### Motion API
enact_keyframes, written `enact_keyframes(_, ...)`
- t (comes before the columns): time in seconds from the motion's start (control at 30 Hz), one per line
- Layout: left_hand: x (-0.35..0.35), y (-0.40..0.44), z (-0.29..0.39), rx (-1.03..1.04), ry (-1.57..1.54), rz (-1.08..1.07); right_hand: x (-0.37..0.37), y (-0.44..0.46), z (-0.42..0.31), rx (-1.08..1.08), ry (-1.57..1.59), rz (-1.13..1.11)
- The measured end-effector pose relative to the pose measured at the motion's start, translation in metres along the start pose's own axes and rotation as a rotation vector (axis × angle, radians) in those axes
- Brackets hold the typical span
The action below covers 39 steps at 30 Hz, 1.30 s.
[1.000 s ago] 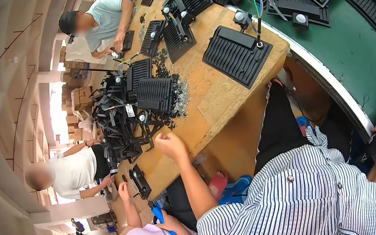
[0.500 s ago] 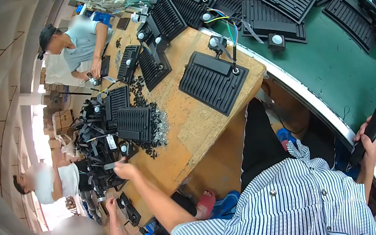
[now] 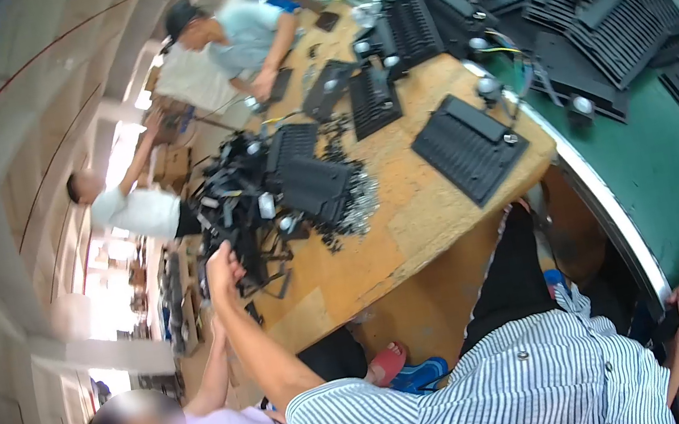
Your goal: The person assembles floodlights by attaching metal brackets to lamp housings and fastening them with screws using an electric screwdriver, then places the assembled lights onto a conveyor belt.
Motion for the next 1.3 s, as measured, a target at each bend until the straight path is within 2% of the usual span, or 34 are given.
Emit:
enact_keyframes(0.07, 0.018, -0.019, 0.026, 0.063, 0.249, -0.09, -0.017, 0.009, 0.019, 0.003, -0.039, -0.066)
enact_keyframes(0.13, 0.029, -0.034, 0.051, 0.2, 0.392, -0.035, -0.004, 0.006, 0.005, -0.012, -0.028, -0.087)
enact_keyframes(0.23, 0.047, -0.054, 0.078, 0.205, 0.575, 0.011, -0.004, 0.007, 0.007, 0.018, -0.027, -0.074)
enact_keyframes(0.33, 0.105, -0.12, 0.134, 0.641, 0.838, 0.056, 0.001, 0.003, 0.002, 0.013, 0.011, -0.079)
enact_keyframes(0.4, 0.17, -0.179, 0.16, 0.93, 0.794, 0.005, 0.004, 0.002, 0.0, 0.022, 0.019, -0.07)
enact_keyframes(0.43, 0.2, -0.198, 0.159, 0.853, 0.672, -0.056, 0.004, 0.003, -0.001, 0.023, 0.023, -0.064)
enact_keyframes(0.47, 0.241, -0.224, 0.161, 1.301, 0.761, -0.101, 0.002, 0.003, 0.0, 0.023, 0.021, -0.071)
enact_keyframes(0.5, 0.271, -0.227, 0.147, 1.414, 0.758, -0.14, 0.0, 0.004, 0.003, 0.022, 0.02, -0.075)
enact_keyframes(0.53, 0.297, -0.253, 0.142, 1.623, 0.785, -0.077, -0.003, 0.004, 0.005, 0.023, 0.019, -0.077)
enact_keyframes(0.57, 0.326, -0.251, 0.125, 1.592, 0.873, -0.08, -0.003, 0.004, 0.005, 0.024, 0.011, -0.08)
enact_keyframes(0.67, 0.372, -0.234, 0.084, 1.611, 0.73, -0.119, -0.004, 0.004, 0.009, 0.032, 0.022, -0.018)
enact_keyframes(0.73, 0.388, -0.224, 0.063, 1.616, 0.762, -0.074, 0.003, -0.001, -0.002, 0.012, 0.032, 0.001)
enact_keyframes(0.8, 0.398, -0.213, 0.049, 1.603, 0.798, -0.04, 0.015, -0.003, -0.017, 0.018, 0.013, 0.043)
enact_keyframes(0.87, 0.404, -0.21, 0.044, 1.592, 0.706, -0.093, 0.022, -0.003, -0.027, 0.031, -0.013, 0.059)
enact_keyframes(1.1, 0.421, -0.223, 0.044, 1.507, 0.605, -0.157, 0.028, -0.003, -0.03, 0.009, -0.041, 0.059)
enact_keyframes(1.3, 0.414, -0.229, 0.037, 1.446, 0.603, -0.13, 0.024, -0.005, -0.028, -0.007, -0.075, 0.034)
Point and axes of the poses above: each hand's wrist, its own y-axis towards the middle knuckle, its own x-axis out of the palm, z = x × y, the point moved 7 cm from there along y, towards the middle knuckle
